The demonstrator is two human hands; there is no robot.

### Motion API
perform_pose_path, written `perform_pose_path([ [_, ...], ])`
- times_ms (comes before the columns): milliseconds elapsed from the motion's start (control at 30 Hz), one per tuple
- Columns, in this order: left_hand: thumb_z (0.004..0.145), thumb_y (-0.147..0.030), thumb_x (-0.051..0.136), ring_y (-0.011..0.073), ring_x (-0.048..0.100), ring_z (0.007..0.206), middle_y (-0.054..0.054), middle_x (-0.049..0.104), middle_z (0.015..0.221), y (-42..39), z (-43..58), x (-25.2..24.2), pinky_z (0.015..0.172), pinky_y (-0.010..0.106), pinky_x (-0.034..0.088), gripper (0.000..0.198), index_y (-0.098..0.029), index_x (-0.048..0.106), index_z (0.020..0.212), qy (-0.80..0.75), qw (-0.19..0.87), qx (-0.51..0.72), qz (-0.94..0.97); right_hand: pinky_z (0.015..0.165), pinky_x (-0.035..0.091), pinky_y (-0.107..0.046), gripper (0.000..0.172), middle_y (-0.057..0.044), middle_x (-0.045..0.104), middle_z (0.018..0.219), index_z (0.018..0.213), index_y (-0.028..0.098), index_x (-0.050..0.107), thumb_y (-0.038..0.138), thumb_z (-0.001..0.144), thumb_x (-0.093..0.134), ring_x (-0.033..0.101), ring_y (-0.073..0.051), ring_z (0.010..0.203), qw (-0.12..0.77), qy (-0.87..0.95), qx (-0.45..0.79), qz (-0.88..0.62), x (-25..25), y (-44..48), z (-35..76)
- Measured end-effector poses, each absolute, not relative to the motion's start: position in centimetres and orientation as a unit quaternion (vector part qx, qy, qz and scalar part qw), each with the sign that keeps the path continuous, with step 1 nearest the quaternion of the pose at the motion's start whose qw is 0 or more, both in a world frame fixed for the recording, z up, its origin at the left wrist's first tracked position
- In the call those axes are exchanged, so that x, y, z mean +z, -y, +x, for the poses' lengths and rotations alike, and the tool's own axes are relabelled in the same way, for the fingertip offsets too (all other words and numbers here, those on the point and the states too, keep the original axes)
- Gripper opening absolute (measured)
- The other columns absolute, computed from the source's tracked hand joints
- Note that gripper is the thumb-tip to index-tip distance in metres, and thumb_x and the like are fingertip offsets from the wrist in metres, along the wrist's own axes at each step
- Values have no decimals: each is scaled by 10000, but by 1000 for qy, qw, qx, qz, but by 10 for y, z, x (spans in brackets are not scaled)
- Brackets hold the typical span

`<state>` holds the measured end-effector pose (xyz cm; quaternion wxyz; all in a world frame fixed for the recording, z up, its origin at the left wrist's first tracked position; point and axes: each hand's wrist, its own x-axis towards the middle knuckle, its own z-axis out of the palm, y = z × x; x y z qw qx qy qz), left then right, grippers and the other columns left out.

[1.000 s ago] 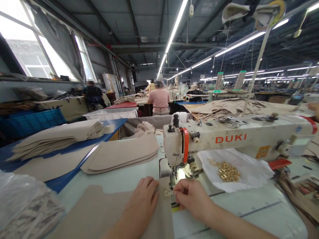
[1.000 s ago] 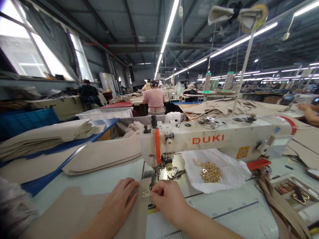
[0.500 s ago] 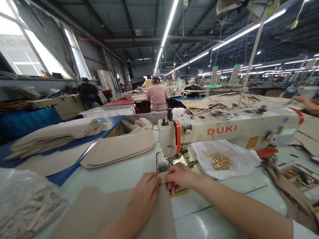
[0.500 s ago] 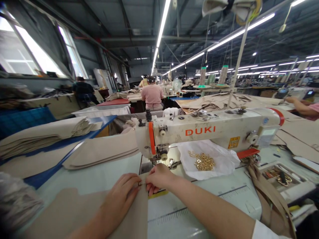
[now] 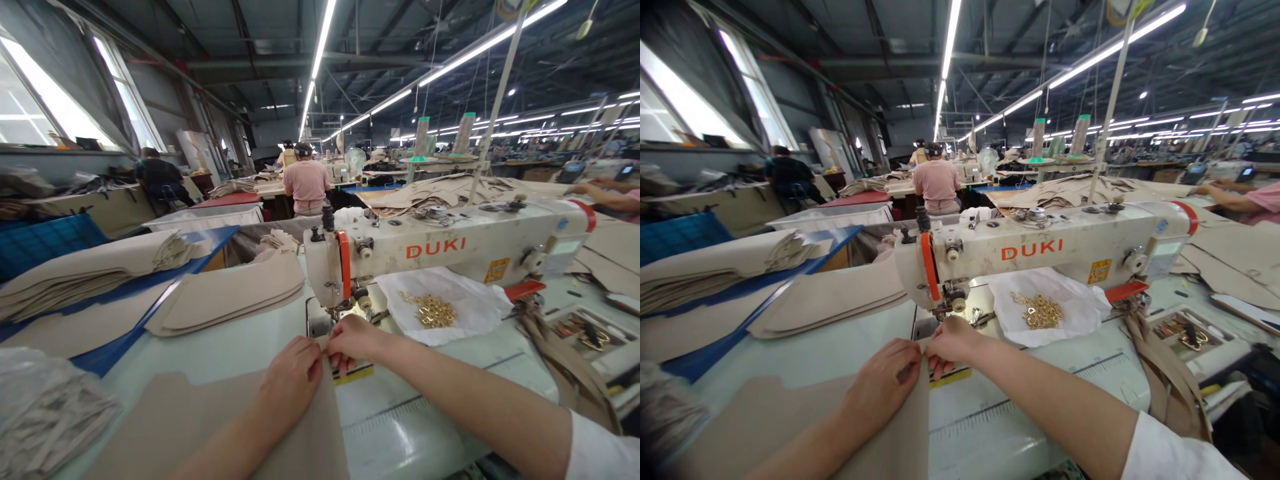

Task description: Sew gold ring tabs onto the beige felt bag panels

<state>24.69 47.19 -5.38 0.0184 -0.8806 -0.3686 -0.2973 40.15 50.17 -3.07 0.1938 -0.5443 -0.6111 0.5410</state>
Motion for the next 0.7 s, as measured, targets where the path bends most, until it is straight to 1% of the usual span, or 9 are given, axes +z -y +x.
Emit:
perform_pose_path([
  [67, 743, -21, 470, 188, 605, 706, 30, 632, 701, -472, 247, -53, 649, 293, 528, 201, -192, 541, 665, 379, 11, -288, -879, 471, 474, -213, 216, 0, 605, 524, 573, 147, 573, 57, 766, 541, 601, -135, 459, 193, 660, 480, -545, -32, -495, 407],
  [133, 735, -21, 480, 187, 610, 723, 27, 638, 716, -473, 247, -53, 662, 291, 527, 195, -194, 545, 673, 385, 3, -284, -878, 621, 500, -267, 161, -28, 654, 665, 684, 152, 620, 64, 782, 527, 641, -171, 637, 205, 715, 402, -533, -33, -482, 417],
  [233, 744, -29, 479, 181, 615, 731, 22, 645, 733, -473, 245, -54, 677, 288, 525, 193, -198, 550, 683, 382, -5, -290, -877, 870, 425, -338, 124, -65, 672, 882, 750, 162, 648, 75, 795, 571, 591, -217, 924, 200, 806, 303, -468, -34, -454, 438],
  [367, 761, -39, 468, 180, 616, 740, 18, 649, 739, -472, 244, -54, 686, 288, 522, 198, -205, 540, 683, 371, -8, -305, -877, 811, 428, -328, 145, -72, 639, 920, 1011, 133, 624, 165, 917, 518, 538, -214, 890, 121, 955, 36, -269, -36, -428, 458],
  [433, 764, -37, 471, 179, 615, 746, 17, 651, 743, -472, 244, -54, 693, 286, 523, 196, -206, 541, 694, 365, -10, -309, -878, 795, 428, -327, 177, -60, 626, 944, 1076, 130, 592, 191, 930, 514, 525, -212, 893, 112, 965, -39, -236, -38, -424, 458],
  [500, 769, -34, 475, 177, 615, 744, 15, 651, 744, -472, 244, -53, 693, 283, 524, 196, -205, 546, 706, 363, -11, -304, -881, 812, 422, -327, 149, -54, 620, 959, 1045, 135, 593, 192, 926, 524, 519, -206, 905, 123, 962, -59, -236, -41, -427, 452],
  [567, 778, -35, 483, 177, 615, 744, 15, 652, 752, -474, 243, -53, 693, 286, 525, 189, -201, 553, 722, 366, -10, -290, -884, 820, 421, -327, 115, -43, 616, 897, 940, 147, 607, 226, 930, 523, 517, -198, 877, 153, 955, -63, -248, -47, -433, 444],
  [633, 790, -45, 491, 179, 613, 739, 15, 651, 756, -475, 242, -54, 686, 291, 525, 178, -198, 558, 728, 370, -7, -273, -888, 814, 427, -326, 153, -32, 603, 827, 841, 156, 598, 263, 928, 529, 513, -194, 835, 189, 943, -64, -266, -52, -439, 437],
  [700, 805, -58, 489, 179, 607, 721, 13, 645, 742, -475, 241, -55, 672, 293, 525, 175, -198, 559, 727, 369, 4, -263, -891, 823, 431, -321, 142, -34, 602, 827, 822, 154, 588, 245, 919, 539, 514, -190, 833, 213, 936, -66, -273, -56, -443, 432],
])
